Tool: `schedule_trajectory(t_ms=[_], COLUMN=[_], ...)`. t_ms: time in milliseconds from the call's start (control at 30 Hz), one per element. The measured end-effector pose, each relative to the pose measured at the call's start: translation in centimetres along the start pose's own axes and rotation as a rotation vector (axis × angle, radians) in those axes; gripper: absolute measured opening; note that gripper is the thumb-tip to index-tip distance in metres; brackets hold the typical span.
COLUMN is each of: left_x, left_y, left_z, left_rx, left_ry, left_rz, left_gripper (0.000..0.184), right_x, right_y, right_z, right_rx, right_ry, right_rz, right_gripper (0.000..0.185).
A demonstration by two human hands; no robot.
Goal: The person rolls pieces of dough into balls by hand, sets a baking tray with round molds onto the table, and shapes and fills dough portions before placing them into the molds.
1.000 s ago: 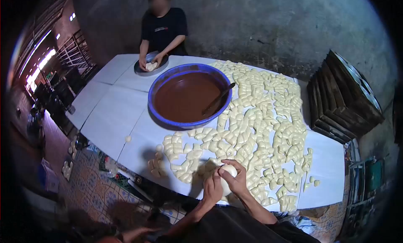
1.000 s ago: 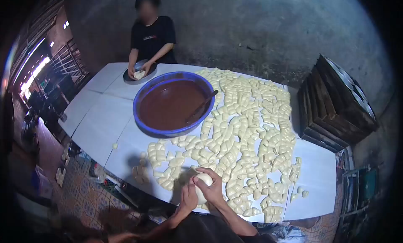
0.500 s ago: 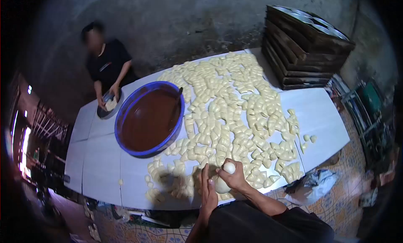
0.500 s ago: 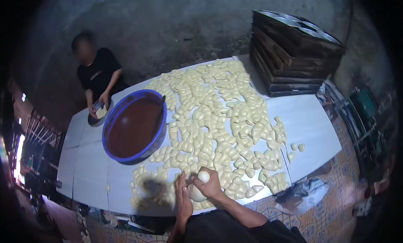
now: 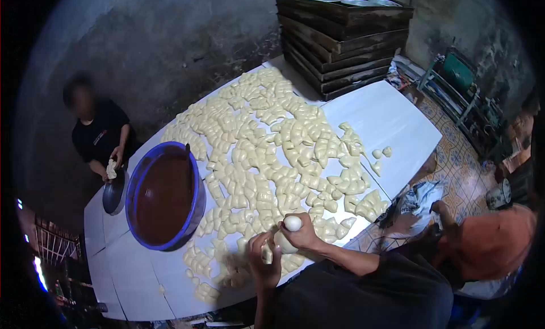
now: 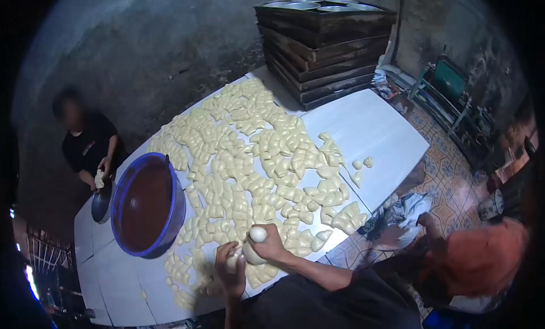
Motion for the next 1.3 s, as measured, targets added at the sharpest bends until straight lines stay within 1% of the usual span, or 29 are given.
schedule_trajectory(t_ms=[33,67,167,200,300,333,433,467,500,533,567,600,633,667,700,767,800,833,867,900,967,1000,1033,1100,1133,1167,1233,1267,1300], left_x=[-1.1,-2.5,-4.4,-4.9,-3.9,-4.2,-2.7,-1.5,1.0,3.0,4.1,3.0,3.4,3.7,3.8,2.6,3.0,5.3,7.6,11.8,15.6,15.4,15.2,11.5,11.1,12.4,10.2,7.1,5.6], left_y=[-0.7,-1.5,-2.2,-2.3,-1.8,-1.7,-1.5,-1.1,-0.1,1.2,2.4,2.7,3.7,5.0,6.1,6.9,7.4,8.0,8.6,9.0,10.7,11.0,11.4,10.4,9.4,8.1,5.3,3.7,2.9], left_z=[-0.7,-1.5,-3.8,-4.1,-4.4,-4.2,-3.0,-2.3,-2.2,-2.2,-1.8,-0.2,2.7,5.8,9.1,16.7,19.8,22.5,25.2,25.9,24.5,24.4,24.2,23.3,21.3,17.9,8.4,3.5,0.7], left_rx=[0.054,0.107,0.264,0.258,0.256,0.218,0.251,0.277,0.297,0.201,0.104,0.045,-0.169,-0.361,-0.544,-1.0,-1.059,-0.994,-0.927,-0.744,-0.531,-0.589,-0.657,-0.923,-0.929,-0.777,-0.384,-0.164,-0.036], left_ry=[-0.053,-0.051,-0.065,-0.054,-0.114,-0.14,-0.018,0.016,0.137,0.41,0.689,0.675,0.608,0.535,0.459,0.652,0.277,-0.075,-0.429,-0.744,-1.27,-1.447,-1.62,-1.158,-0.698,-0.27,0.352,0.546,0.505], left_rz=[-0.018,-0.072,-0.184,-0.138,-0.075,-0.067,0.09,0.218,0.248,0.311,0.357,0.353,0.303,0.243,0.178,0.006,0.121,0.215,0.293,0.343,0.755,0.706,0.665,0.553,0.457,0.512,0.508,0.45,0.276], left_gripper=[0.035,0.049,0.052,0.045,0.034,0.026,0.018,0.018,0.019,0.019,0.018,0.019,0.019,0.019,0.019,0.024,0.026,0.031,0.036,0.044,0.051,0.056,0.06,0.055,0.05,0.05,0.051,0.05,0.05], right_x=[0.1,-0.6,-2.4,-2.8,0.7,0.6,0.4,-0.8,-1.9,-2.7,-1.1,-0.6,-0.9,-5.9,-7.5,-11.2,-8.8,-5.7,-5.0,-4.3,-3.3,-4.0,-4.2,-3.2,-3.2,-2.7,0.6,-0.1,-1.0], right_y=[0.1,0.3,1.0,1.4,1.6,1.7,2.4,2.6,2.8,3.2,3.2,3.2,3.3,2.6,2.5,2.2,2.1,1.6,1.5,1.5,1.1,0.8,0.6,0.0,0.0,-0.3,0.1,0.1,0.2], right_z=[0.2,0.3,0.2,-0.2,0.1,-0.2,-1.2,-1.8,-2.2,-2.9,-3.3,-4.0,-4.3,-3.8,-3.5,-3.2,-3.2,-3.3,-3.6,-4.0,-4.5,-4.5,-4.5,-3.8,-3.5,-3.5,-3.6,-3.8,-4.1], right_rx=[0.024,0.03,0.135,0.195,0.246,0.237,0.324,0.315,0.355,0.433,0.481,0.466,0.49,0.314,0.235,0.135,0.098,0.058,0.063,0.068,0.067,0.098,0.127,0.08,0.08,0.078,-0.118,-0.08,-0.033], right_ry=[0.005,-0.006,-0.26,-0.326,-0.148,-0.153,0.093,0.081,0.143,0.015,0.082,0.051,0.163,0.072,0.066,-0.037,-0.015,0.009,-0.027,-0.051,-0.103,-0.084,-0.12,-0.111,-0.142,-0.179,-0.359,-0.488,-0.619], right_rz=[0.011,0.025,0.046,0.061,0.194,0.267,0.315,0.394,0.431,0.301,0.441,0.458,0.459,0.294,0.12,-0.032,-0.061,-0.088,-0.099,-0.129,-0.176,-0.122,-0.149,-0.126,-0.245,-0.355,-0.526,-0.514,-0.499], right_gripper=[0.019,0.016,0.014,0.015,0.019,0.02,0.024,0.026,0.028,0.031,0.029,0.017,0.019,0.027,0.029,0.033,0.034,0.035,0.039,0.04,0.044,0.044,0.043,0.041,0.037,0.034,0.025,0.024,0.026])
Point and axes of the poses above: each hand's wrist, its own y-axis away from the middle knuckle, its own z-axis out of the back of the hand, x = y × z, the point moved 7 cm from there along -y, towards the middle knuckle, and after that the axes turned 6 degrees about -x, right-handed, at the moved point
